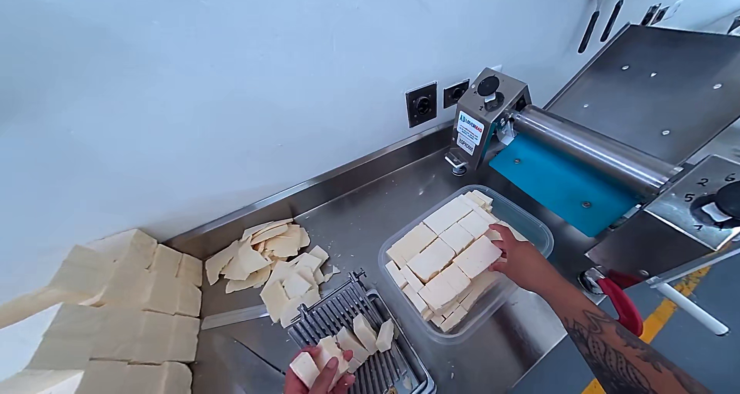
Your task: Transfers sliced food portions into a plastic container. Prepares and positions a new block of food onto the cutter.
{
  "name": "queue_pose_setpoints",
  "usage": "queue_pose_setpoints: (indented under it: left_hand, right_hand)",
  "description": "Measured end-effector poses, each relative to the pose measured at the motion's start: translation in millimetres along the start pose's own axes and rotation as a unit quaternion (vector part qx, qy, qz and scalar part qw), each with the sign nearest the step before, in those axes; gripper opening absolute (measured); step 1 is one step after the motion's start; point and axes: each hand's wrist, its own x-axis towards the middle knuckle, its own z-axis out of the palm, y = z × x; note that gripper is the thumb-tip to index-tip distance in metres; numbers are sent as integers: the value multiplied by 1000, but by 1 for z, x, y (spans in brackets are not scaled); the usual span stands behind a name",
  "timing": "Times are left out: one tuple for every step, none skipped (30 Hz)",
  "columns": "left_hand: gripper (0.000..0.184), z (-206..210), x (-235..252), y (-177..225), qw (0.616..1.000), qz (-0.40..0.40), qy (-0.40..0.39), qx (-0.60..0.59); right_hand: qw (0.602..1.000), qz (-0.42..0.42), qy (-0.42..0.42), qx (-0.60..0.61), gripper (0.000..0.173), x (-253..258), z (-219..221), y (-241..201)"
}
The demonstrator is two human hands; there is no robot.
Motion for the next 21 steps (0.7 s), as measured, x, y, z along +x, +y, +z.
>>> queue_pose_setpoints:
  left_hand:
    - [25,0,0,1,1000,-2,2,2]
    - [25,1,0,2,1000,-4,4,2]
    - [25,1,0,2,1000,-6,6,2]
    - [26,1,0,2,1000,-5,6,1]
    - [26,1,0,3,1000,-6,5,-2]
    - [26,2,0,3,1000,-6,8,-5]
    - [26,4,-1,4,1000,-6,15,-6]
    - [26,5,-2,4,1000,-6,25,-9]
    - [26,6,-3,4,999,-3,38,-18]
    - [25,6,-4,4,998,2,50,-30]
    - [25,7,-3,4,997,10,60,-46]
    - [24,8,-3,4,995,22,69,-63]
    - [23,8,-3,4,993,34,78,-78]
    - [23,8,-3,3,991,44,86,-88]
    - [24,8,-4,2,990,52,96,-94]
    - [27,8,-4,2,988,58,102,-98]
    - [31,8,-3,2,987,63,105,-100]
    - [37,8,-3,2,987,66,104,-102]
    - [42,8,-3,1,987,67,103,-103]
    - [45,7,-3,1,987,65,100,-103]
    - [46,6,-3,1,988,64,96,-103]
  right_hand:
    - [1000,-2,-5,3,88,1,0,0]
    - [1000,-8,-5,9,86,2,-1,0]
    - [1000,-16,-2,20,84,2,-2,0]
    - [999,-25,0,28,81,3,-4,0]
    - [999,-28,-2,31,77,4,-5,1]
    - [999,-25,-8,26,75,5,-6,1]
    - [999,-22,-18,14,73,7,-7,2]
    - [999,-19,-26,-3,73,9,-7,2]
    - [999,-13,-29,-29,75,8,-8,0]
    - [998,-4,-24,-61,80,3,-8,-4]
    - [996,3,-10,-88,86,-3,-9,-14]
    - [996,-5,20,-87,86,-12,-9,-27]
    - [996,-37,50,-61,80,-22,-4,-44]
    - [994,-88,56,-39,70,-32,5,-61]
    - [988,-151,28,-26,57,-43,19,-79]
    - [975,-221,-22,-19,43,-50,36,-96]
    - [954,-289,-76,-20,36,-54,56,-111]
    - [930,-343,-125,-39,34,-53,76,-122]
    - [909,-382,-153,-61,33,-49,94,-129]
    - [895,-408,-163,-77,31,-45,110,-132]
    - [887,-421,-168,-91,28,-41,120,-134]
